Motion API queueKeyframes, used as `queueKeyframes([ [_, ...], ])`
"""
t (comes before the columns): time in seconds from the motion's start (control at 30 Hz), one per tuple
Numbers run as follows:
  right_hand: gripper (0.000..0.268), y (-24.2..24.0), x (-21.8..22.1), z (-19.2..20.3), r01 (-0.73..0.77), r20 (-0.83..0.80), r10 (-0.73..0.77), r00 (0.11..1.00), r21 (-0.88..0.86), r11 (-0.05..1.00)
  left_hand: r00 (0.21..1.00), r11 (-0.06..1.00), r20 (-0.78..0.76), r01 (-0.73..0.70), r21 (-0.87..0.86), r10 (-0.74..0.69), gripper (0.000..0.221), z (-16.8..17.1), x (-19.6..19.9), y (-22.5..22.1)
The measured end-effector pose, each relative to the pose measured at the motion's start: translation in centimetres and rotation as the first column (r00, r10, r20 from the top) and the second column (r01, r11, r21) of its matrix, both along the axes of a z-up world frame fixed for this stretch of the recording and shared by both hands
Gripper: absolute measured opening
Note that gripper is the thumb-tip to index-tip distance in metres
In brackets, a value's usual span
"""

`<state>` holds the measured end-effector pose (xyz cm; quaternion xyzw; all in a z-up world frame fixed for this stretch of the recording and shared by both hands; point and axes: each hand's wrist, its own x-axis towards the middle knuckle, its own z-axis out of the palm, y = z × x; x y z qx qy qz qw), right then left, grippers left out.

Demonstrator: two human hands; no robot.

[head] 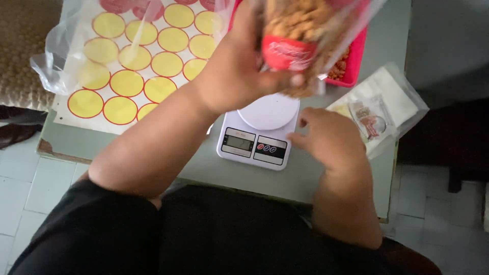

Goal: The person scoops snack pieces from a pink tray into a clear plastic bag using a spoon, then places the bag on a digital scale to check the weight. The person repeats this process, adding more snack pieces to reach the target weight.

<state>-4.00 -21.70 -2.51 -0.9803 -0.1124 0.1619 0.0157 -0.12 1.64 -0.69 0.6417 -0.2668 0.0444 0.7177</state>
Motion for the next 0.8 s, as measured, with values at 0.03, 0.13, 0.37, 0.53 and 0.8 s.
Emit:
queueKeyframes([
  [0.03,0.041,0.7,-0.3,0.3,-0.021,-0.064,0.018,0.998,-0.045,0.999,0.994,0.990,0.068,-0.093,0.102,0.087,0.092,-0.7,-0.6,0.8],
  [0.13,0.040,2.3,-1.5,0.1,-0.081,-0.150,0.062,0.987,-0.126,0.989,0.985,0.988,0.119,-0.134,0.076,0.124,0.095,-3.4,-1.7,2.4],
  [0.37,0.042,3.4,-2.8,-2.4,-0.077,-0.146,0.050,0.988,-0.187,0.979,0.990,0.984,0.075,-0.111,-0.142,0.122,0.083,-9.8,-0.9,4.5],
  [0.53,0.041,4.6,-3.1,-1.9,-0.090,-0.222,0.031,0.975,-0.258,0.962,1.000,0.962,-0.027,-0.010,-0.274,0.003,0.075,-9.7,-0.9,4.7],
  [0.8,0.060,1.9,-4.0,-1.2,-0.044,-0.016,0.042,0.999,-0.202,0.978,0.995,0.970,-0.081,-0.070,-0.233,0.052,0.070,-11.8,-0.7,4.6],
])
